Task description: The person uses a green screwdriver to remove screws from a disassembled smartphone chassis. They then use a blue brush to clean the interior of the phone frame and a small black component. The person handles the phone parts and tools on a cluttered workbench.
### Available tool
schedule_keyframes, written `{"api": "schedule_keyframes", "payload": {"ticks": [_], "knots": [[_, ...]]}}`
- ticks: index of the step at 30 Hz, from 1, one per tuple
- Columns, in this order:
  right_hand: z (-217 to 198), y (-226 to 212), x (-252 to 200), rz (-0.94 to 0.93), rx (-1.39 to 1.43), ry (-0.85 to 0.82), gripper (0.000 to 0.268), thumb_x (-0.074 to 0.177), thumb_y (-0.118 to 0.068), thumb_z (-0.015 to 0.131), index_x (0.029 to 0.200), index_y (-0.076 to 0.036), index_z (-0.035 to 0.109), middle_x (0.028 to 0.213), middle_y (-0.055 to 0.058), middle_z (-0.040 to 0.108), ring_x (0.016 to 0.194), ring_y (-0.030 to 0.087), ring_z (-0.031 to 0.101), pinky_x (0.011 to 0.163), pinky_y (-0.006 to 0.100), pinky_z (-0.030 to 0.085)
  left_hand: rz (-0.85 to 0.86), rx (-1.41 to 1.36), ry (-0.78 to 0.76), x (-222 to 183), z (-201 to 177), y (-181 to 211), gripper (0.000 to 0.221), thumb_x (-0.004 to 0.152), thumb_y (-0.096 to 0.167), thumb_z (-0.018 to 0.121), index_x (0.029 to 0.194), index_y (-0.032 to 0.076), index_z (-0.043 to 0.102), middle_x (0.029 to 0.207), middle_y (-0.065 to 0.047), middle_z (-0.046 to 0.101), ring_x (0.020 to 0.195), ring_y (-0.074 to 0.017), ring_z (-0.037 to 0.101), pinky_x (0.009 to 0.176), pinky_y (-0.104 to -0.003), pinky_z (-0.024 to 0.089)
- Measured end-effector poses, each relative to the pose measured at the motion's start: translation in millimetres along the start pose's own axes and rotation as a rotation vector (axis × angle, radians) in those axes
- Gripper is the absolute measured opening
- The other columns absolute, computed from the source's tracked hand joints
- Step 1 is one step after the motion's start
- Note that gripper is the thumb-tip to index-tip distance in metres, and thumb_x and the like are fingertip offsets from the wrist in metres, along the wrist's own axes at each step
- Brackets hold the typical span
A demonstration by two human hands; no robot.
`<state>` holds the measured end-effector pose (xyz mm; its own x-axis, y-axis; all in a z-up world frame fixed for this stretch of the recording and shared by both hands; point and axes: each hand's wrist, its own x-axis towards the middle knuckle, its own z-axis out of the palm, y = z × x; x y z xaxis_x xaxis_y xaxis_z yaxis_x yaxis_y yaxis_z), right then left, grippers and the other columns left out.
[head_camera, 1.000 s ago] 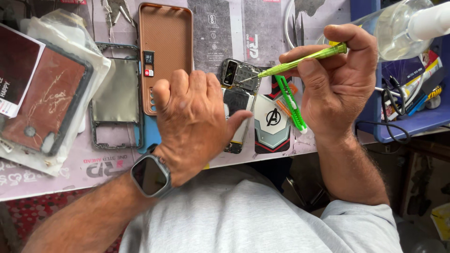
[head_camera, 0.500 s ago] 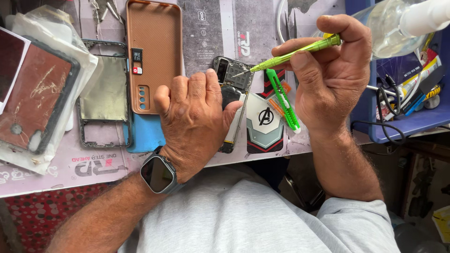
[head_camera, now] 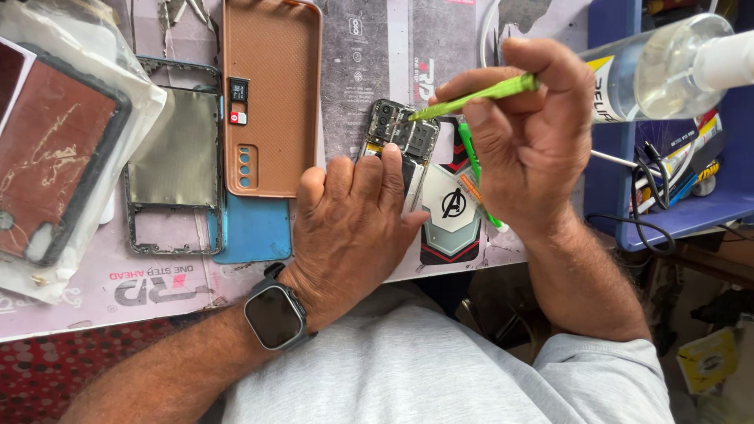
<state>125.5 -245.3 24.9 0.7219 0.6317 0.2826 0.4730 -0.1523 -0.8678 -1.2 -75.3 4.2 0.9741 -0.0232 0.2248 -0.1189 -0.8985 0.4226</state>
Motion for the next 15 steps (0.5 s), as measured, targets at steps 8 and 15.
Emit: {"api": "schedule_keyframes", "payload": {"ticks": [8, 15], "knots": [[12, 6, 6, -0.189, -0.097, -0.069, 0.039, 0.110, 0.001, 0.051, 0.143, -0.005, 0.032, 0.109, 0.025, 0.073, 0.087, 0.020, 0.076, 0.069, 0.026, 0.064, -0.017, -0.122, -0.064, -3, -1, -5, 0.082, 0.084, 0.051, 0.077, 0.137, -0.007, 0.056, 0.093, -0.007, 0.054, 0.083, -0.0210, 0.049, 0.077, -0.041, 0.036], [15, -4, -1, -0.169, -0.142, -0.114, 0.042, 0.106, 0.005, 0.053, 0.141, -0.003, 0.032, 0.111, 0.030, 0.069, 0.101, 0.031, 0.076, 0.078, 0.031, 0.068, -0.014, -0.199, -0.097, -2, 1, -8, 0.085, 0.084, 0.050, 0.078, 0.137, -0.011, 0.053, 0.089, -0.008, 0.054, 0.077, -0.0209, 0.049, 0.069, -0.040, 0.037]]}}
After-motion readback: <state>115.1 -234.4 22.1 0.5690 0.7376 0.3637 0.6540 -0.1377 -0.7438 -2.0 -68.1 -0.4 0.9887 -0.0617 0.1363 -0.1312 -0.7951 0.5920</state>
